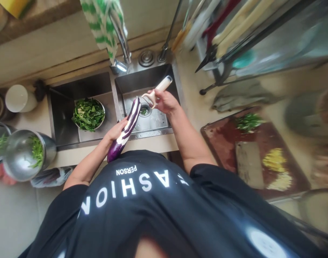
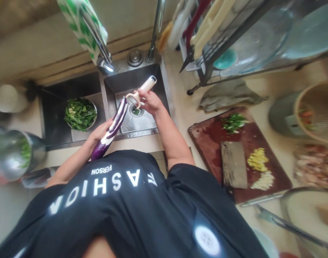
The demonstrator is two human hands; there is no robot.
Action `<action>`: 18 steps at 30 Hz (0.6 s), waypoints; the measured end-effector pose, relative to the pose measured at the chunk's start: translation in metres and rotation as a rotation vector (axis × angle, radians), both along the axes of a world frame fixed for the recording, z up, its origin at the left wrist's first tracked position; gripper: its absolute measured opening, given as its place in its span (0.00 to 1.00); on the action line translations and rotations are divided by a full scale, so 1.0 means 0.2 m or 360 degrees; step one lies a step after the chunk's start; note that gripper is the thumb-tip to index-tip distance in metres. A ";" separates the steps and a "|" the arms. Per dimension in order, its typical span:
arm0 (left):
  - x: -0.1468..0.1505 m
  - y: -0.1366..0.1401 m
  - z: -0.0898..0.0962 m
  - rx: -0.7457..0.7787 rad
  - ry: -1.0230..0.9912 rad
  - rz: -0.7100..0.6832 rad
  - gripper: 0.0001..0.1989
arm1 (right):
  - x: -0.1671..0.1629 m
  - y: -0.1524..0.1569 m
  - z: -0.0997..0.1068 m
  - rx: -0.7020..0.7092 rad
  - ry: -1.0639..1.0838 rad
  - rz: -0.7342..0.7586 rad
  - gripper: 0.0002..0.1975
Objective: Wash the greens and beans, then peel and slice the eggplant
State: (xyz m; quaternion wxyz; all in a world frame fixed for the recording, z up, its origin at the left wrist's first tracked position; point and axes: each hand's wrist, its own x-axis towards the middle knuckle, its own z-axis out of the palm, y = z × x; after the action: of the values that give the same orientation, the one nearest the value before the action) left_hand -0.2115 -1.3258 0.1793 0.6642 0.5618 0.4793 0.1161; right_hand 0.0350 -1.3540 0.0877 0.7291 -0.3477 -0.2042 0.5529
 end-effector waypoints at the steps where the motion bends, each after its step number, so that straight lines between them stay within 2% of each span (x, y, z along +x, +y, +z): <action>1: 0.01 0.00 0.00 0.0264 0.0071 -0.0021 0.14 | -0.03 -0.01 0.00 -0.0033 0.0079 0.0119 0.30; 3: 0.01 -0.01 0.01 0.0779 0.0321 -0.0146 0.18 | -0.10 -0.02 0.00 -0.0095 0.0200 0.0333 0.30; 4: 0.01 -0.01 0.01 0.0947 0.0478 -0.0232 0.20 | -0.14 -0.02 0.00 -0.0114 0.0236 0.0402 0.29; 6: 0.01 -0.02 0.01 0.1163 0.0808 -0.0403 0.26 | -0.22 0.00 0.00 -0.0130 0.0260 0.0459 0.28; 8: 0.02 -0.02 0.00 0.1315 0.1046 -0.0510 0.30 | -0.27 0.02 0.01 -0.0172 0.0235 0.0404 0.26; 13: 0.01 -0.02 -0.02 0.1431 0.1058 -0.0531 0.32 | -0.31 0.05 0.07 -0.0352 -0.0034 0.0109 0.19; 15: 0.00 -0.01 -0.01 0.1414 0.1215 -0.0602 0.32 | -0.30 0.06 0.09 -0.0351 -0.0151 0.0005 0.17; 18: -0.06 0.04 0.00 0.1348 0.1401 -0.0678 0.30 | -0.25 0.06 0.07 -0.0276 -0.0116 -0.0099 0.15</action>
State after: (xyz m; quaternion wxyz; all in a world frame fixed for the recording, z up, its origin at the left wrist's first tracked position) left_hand -0.2235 -1.3181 0.1785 0.1349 0.8531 0.4976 -0.0803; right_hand -0.0145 -1.3420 0.1024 0.7053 -0.4356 -0.1712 0.5325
